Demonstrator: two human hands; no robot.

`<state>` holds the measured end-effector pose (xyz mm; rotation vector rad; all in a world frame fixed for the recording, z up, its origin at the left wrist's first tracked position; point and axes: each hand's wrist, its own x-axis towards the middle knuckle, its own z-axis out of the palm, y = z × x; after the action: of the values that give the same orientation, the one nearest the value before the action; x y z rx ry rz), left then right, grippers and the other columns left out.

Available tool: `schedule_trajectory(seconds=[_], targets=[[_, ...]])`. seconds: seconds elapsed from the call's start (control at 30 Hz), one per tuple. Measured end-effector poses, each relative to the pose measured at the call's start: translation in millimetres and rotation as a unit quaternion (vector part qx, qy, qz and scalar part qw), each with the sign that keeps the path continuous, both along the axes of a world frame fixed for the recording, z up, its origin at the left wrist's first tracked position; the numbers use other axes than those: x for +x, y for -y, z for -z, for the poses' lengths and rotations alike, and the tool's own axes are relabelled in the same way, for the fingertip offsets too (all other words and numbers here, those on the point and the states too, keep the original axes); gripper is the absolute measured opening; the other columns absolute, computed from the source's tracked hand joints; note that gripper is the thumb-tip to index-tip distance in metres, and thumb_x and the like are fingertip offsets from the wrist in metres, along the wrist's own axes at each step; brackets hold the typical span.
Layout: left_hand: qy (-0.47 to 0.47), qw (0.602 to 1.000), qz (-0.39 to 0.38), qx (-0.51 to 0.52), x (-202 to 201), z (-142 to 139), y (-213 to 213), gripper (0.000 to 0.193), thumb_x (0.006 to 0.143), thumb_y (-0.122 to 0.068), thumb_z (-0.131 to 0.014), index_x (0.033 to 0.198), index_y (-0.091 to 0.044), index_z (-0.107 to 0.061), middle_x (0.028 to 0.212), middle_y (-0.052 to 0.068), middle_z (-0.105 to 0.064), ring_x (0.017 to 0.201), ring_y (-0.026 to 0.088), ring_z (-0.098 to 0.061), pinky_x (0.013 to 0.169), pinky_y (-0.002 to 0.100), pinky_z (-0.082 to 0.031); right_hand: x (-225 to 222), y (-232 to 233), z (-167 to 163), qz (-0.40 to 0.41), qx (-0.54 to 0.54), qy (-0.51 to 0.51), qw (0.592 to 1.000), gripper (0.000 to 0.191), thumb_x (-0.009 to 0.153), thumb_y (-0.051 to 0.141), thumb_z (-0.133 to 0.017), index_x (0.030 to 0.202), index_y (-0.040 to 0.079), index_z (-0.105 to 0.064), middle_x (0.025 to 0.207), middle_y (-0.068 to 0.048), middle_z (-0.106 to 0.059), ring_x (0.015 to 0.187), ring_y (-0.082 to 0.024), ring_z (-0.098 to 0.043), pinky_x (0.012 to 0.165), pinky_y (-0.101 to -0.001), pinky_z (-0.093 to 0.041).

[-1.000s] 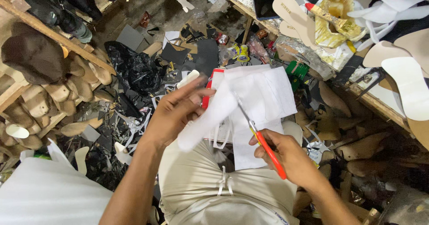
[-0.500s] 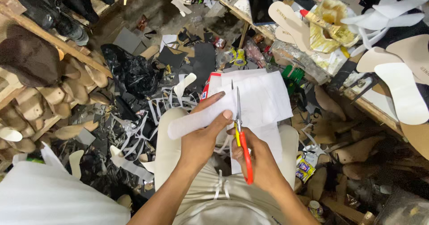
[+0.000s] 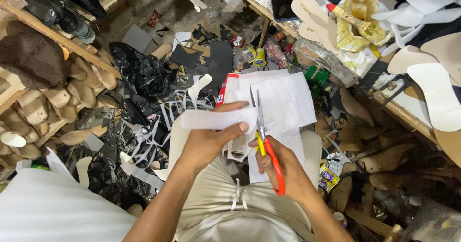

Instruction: The person cuts a white foam sheet into narrow strips using red-handled scissors. They repeatedly trim the foam, rotate the sheet, and discard cut pieces while seated on the floor in a cluttered workshop.

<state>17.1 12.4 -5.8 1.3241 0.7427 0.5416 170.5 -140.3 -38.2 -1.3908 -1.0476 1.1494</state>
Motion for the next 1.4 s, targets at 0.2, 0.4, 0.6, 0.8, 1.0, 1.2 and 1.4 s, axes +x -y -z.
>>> schedule_trajectory(seconds=[0.2, 0.4, 0.6, 0.8, 1.0, 1.2, 1.4], targets=[[0.087, 0.994, -0.047, -0.041, -2, 3, -19, 0.06, 0.088, -0.004, -0.075, 0.142, 0.0, -0.052, 0.104, 0.007, -0.077, 0.084, 0.011, -0.068, 0.074, 0.027, -0.055, 12, 2, -13, -0.013, -0.141, -0.007, 0.99, 0.03, 0.088, 0.013, -0.061, 0.116, 0.002, -0.066, 0.07, 0.002, -0.051, 0.054, -0.007, -0.04, 0.048, -0.025, -0.034], [0.093, 0.993, -0.059, -0.041, 1, 8, -19, 0.055, 0.09, -0.005, -0.075, 0.14, -0.001, -0.052, 0.098, 0.006, -0.075, 0.083, 0.01, -0.067, 0.075, 0.027, -0.057, 11, 3, -16, -0.015, -0.152, 0.037, 0.988, 0.026, 0.093, 0.018, -0.062, 0.113, 0.004, -0.066, 0.066, 0.002, -0.05, 0.052, -0.007, -0.04, 0.046, -0.0257, -0.037], [-0.005, 0.991, -0.123, 0.05, -1, 15, -17, 0.053, 0.095, -0.014, -0.071, 0.147, -0.006, -0.059, 0.091, -0.001, -0.068, 0.078, 0.007, -0.059, 0.069, 0.025, -0.05, 1, -4, -8, 0.135, -0.167, 0.015, 0.977, 0.027, 0.086, 0.021, -0.073, 0.106, 0.002, -0.07, 0.068, -0.005, -0.063, 0.053, -0.013, -0.053, 0.05, -0.0294, -0.045], [-0.053, 0.994, 0.085, -0.041, 12, 32, 14, 0.059, 0.096, -0.028, -0.068, 0.151, -0.012, -0.056, 0.102, 0.006, -0.068, 0.084, 0.014, -0.065, 0.077, 0.027, -0.054, -2, -12, 9, 0.211, -0.033, -0.039, 0.976, 0.029, 0.092, 0.022, -0.073, 0.096, -0.002, -0.058, 0.077, -0.005, -0.065, 0.065, -0.013, -0.066, 0.056, -0.0289, -0.051], [-0.204, 0.909, 0.223, 0.286, 12, 46, 18, 0.093, 0.07, -0.017, -0.09, 0.152, -0.015, -0.046, 0.158, 0.019, -0.032, 0.14, 0.041, -0.034, 0.106, 0.043, -0.037, 93, -26, -17, 0.316, 0.104, 0.039, 0.942, 0.015, 0.099, 0.01, -0.059, 0.112, 0.002, -0.06, 0.101, -0.007, -0.069, 0.086, -0.012, -0.071, 0.074, -0.0296, -0.059], [-0.145, 0.934, 0.154, 0.288, 12, 50, 19, 0.064, 0.076, 0.003, -0.072, 0.136, -0.015, -0.062, 0.152, 0.013, -0.044, 0.131, 0.032, -0.052, 0.097, 0.035, -0.053, 206, -63, -51, 0.366, 0.238, -0.205, 0.876, 0.021, 0.111, 0.025, -0.065, 0.1, 0.008, -0.059, 0.092, -0.003, -0.063, 0.083, -0.014, -0.059, 0.077, -0.0294, -0.05], [-0.185, 0.957, 0.014, 0.224, 8, 48, -9, 0.036, 0.093, -0.004, -0.068, 0.128, -0.013, -0.071, 0.111, 0.01, -0.071, 0.087, 0.019, -0.069, 0.077, 0.031, -0.055, 126, -35, 2, 0.264, -0.038, 0.13, 0.955, 0.024, 0.096, 0.026, -0.068, 0.106, 0.005, -0.065, 0.086, -0.002, -0.067, 0.071, -0.016, -0.056, 0.063, -0.0308, -0.046]])
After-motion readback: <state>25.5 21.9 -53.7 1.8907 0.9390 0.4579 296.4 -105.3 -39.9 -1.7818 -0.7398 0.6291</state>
